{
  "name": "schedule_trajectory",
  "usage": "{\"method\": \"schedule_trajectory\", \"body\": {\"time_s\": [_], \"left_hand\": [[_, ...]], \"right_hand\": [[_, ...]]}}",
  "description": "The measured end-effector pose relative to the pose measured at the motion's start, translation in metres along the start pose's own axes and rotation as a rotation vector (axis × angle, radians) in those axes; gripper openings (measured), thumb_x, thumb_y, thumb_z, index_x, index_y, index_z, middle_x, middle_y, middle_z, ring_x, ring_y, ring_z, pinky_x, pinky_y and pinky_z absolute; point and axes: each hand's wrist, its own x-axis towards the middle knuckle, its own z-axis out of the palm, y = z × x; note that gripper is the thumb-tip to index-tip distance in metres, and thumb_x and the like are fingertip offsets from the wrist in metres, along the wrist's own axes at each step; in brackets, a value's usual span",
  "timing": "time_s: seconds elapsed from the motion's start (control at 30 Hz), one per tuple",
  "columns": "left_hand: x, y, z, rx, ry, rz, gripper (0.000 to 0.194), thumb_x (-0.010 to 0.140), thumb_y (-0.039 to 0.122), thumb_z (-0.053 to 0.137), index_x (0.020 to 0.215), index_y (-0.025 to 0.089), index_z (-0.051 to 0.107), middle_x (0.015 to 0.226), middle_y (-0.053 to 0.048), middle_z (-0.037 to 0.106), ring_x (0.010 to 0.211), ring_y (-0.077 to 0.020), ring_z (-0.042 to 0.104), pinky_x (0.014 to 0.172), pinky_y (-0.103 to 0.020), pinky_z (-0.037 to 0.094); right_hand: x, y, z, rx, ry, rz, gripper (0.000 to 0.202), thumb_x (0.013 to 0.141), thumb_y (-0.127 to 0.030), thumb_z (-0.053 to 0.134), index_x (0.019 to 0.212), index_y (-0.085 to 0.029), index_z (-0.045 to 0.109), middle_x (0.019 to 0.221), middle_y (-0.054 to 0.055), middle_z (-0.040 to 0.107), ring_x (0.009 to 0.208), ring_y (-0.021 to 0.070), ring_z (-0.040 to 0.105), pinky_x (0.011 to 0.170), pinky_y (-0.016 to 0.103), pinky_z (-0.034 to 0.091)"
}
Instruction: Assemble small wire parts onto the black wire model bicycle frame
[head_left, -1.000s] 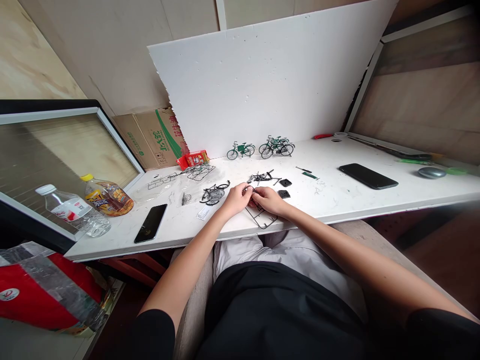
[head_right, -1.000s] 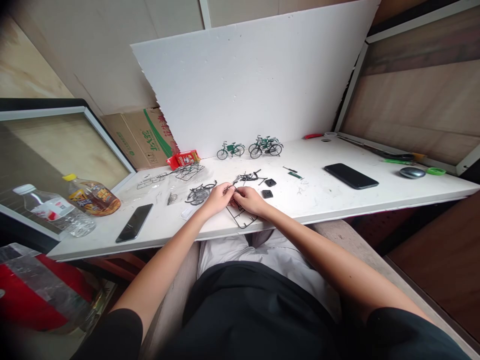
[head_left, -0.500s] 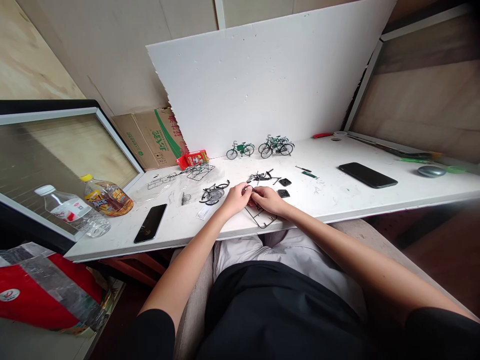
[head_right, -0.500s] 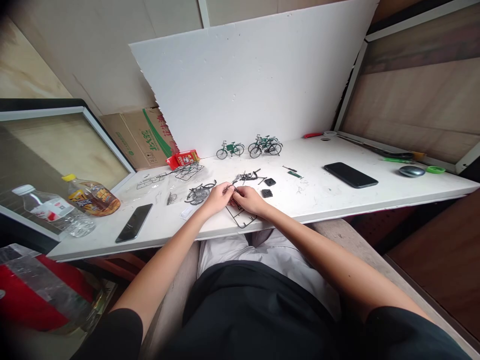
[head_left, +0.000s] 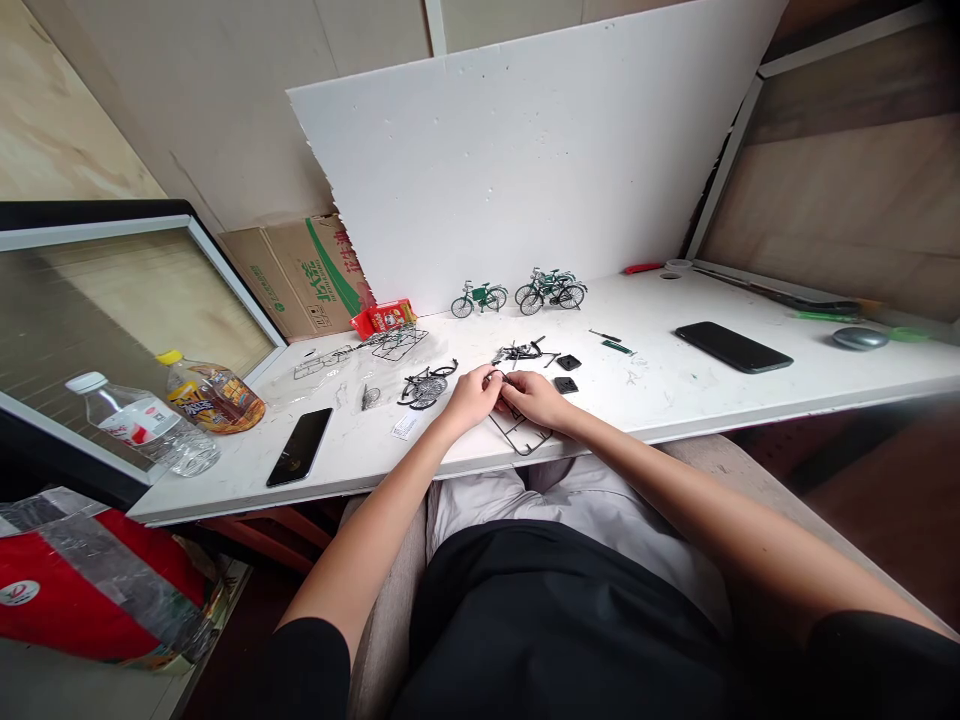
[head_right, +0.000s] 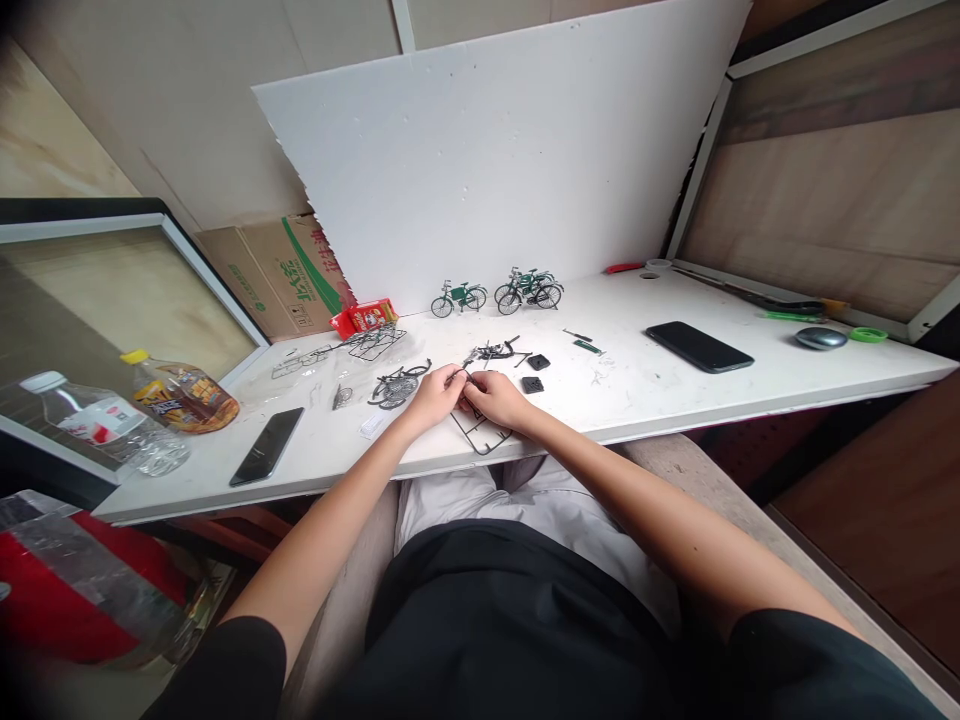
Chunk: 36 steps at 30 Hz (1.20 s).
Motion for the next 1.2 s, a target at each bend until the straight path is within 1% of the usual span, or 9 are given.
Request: {"method": "schedule_trajectory", "body": {"time_s": [0.1, 0.4, 0.63, 0.9, 1.2], "left_hand": [[-0.0008, 0.0004, 0.0005, 0.004, 0.008, 0.002, 0.025, 0.102, 0.033, 0.049, 0.091, 0.020, 0.067, 0.086, -0.005, 0.071, 0.080, -0.0189, 0.063, 0.075, -0.028, 0.047], [-0.0027, 0.0039, 0.0010, -0.024, 0.015, -0.021, 0.025, 0.102, 0.032, 0.048, 0.087, 0.020, 0.065, 0.081, -0.004, 0.070, 0.077, -0.0188, 0.063, 0.073, -0.028, 0.047], [-0.0034, 0.0069, 0.0023, -0.025, 0.030, -0.032, 0.025, 0.101, 0.029, 0.048, 0.083, 0.020, 0.063, 0.079, -0.003, 0.068, 0.076, -0.0179, 0.061, 0.073, -0.027, 0.045], [-0.0034, 0.0045, 0.0040, 0.000, 0.035, -0.031, 0.024, 0.101, 0.030, 0.049, 0.084, 0.020, 0.062, 0.079, -0.003, 0.068, 0.076, -0.0187, 0.060, 0.073, -0.028, 0.045], [-0.0029, 0.0014, 0.0060, 0.021, 0.051, -0.018, 0.024, 0.101, 0.031, 0.049, 0.083, 0.020, 0.061, 0.078, -0.003, 0.066, 0.076, -0.0189, 0.059, 0.073, -0.028, 0.044]], "right_hand": [[0.0000, -0.0005, 0.0000, -0.011, -0.001, -0.002, 0.026, 0.095, -0.027, 0.048, 0.076, -0.018, 0.062, 0.076, 0.004, 0.070, 0.069, 0.0167, 0.058, 0.069, 0.027, 0.041], [-0.0007, -0.0027, -0.0006, -0.032, 0.005, -0.014, 0.027, 0.094, -0.027, 0.047, 0.073, -0.019, 0.061, 0.075, 0.004, 0.070, 0.066, 0.0161, 0.056, 0.069, 0.028, 0.041], [-0.0003, -0.0022, -0.0005, -0.024, 0.004, -0.002, 0.028, 0.095, -0.029, 0.047, 0.074, -0.019, 0.061, 0.070, 0.003, 0.067, 0.067, 0.0169, 0.056, 0.068, 0.028, 0.040], [0.0004, -0.0016, 0.0006, -0.053, 0.014, 0.007, 0.029, 0.096, -0.031, 0.047, 0.073, -0.019, 0.060, 0.068, 0.003, 0.066, 0.066, 0.0166, 0.055, 0.066, 0.028, 0.039], [0.0002, -0.0002, 0.0006, -0.068, 0.019, -0.013, 0.031, 0.098, -0.034, 0.047, 0.075, -0.018, 0.060, 0.074, 0.004, 0.069, 0.067, 0.0163, 0.056, 0.066, 0.028, 0.039]]}}
